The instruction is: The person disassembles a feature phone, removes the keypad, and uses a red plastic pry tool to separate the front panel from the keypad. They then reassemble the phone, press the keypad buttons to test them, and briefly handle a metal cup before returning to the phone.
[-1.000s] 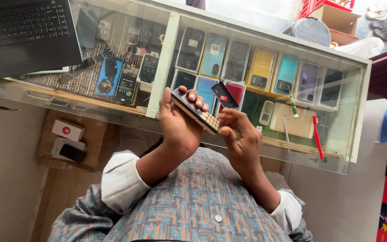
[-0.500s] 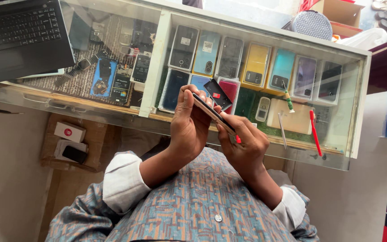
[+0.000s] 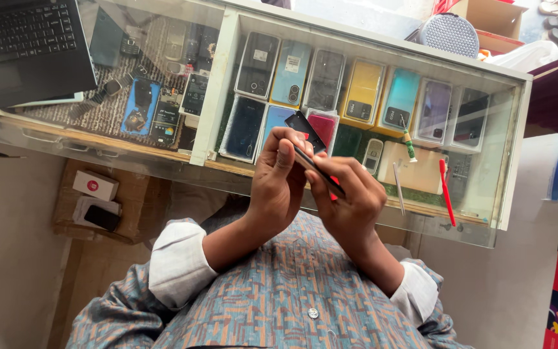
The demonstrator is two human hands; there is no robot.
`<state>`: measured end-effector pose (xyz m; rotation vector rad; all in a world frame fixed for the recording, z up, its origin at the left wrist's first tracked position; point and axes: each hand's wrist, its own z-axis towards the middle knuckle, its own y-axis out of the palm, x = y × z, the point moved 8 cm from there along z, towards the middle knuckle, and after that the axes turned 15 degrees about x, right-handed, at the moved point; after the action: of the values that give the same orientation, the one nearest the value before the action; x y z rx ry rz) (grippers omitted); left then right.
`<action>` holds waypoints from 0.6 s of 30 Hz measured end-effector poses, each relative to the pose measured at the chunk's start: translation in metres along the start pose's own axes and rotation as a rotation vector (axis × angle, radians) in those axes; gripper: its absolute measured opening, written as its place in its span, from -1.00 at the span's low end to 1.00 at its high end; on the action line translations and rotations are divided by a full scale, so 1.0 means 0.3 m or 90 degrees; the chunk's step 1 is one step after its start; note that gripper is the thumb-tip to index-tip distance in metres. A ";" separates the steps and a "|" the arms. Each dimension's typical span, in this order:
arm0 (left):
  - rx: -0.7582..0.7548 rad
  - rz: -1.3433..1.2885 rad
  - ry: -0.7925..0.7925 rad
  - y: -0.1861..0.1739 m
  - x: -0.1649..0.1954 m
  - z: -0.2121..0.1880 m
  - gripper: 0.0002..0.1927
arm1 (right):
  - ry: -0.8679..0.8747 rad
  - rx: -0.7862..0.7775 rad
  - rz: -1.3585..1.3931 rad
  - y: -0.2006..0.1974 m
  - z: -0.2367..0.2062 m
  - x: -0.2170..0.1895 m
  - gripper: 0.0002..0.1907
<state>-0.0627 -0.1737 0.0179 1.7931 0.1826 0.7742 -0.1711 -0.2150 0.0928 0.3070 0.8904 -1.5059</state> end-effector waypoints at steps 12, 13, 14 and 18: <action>0.080 0.034 0.034 -0.059 0.057 0.052 -0.80 | 0.416 -0.139 0.439 0.056 -0.098 0.178 -0.62; 0.099 0.053 0.015 -0.070 0.055 0.056 -0.76 | 0.357 -0.127 0.410 0.048 -0.095 0.158 -0.60; 0.118 0.072 -0.005 -0.085 0.053 0.059 -0.72 | 0.230 -0.102 0.289 0.031 -0.083 0.129 -0.58; 0.154 0.114 -0.069 -0.160 0.048 0.060 -0.68 | -0.022 -0.096 0.062 0.026 -0.089 0.042 -0.53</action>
<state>-0.0292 -0.1634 -0.0222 2.0969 0.0460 0.8046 -0.1743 -0.2051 0.0640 0.2109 0.9433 -1.3422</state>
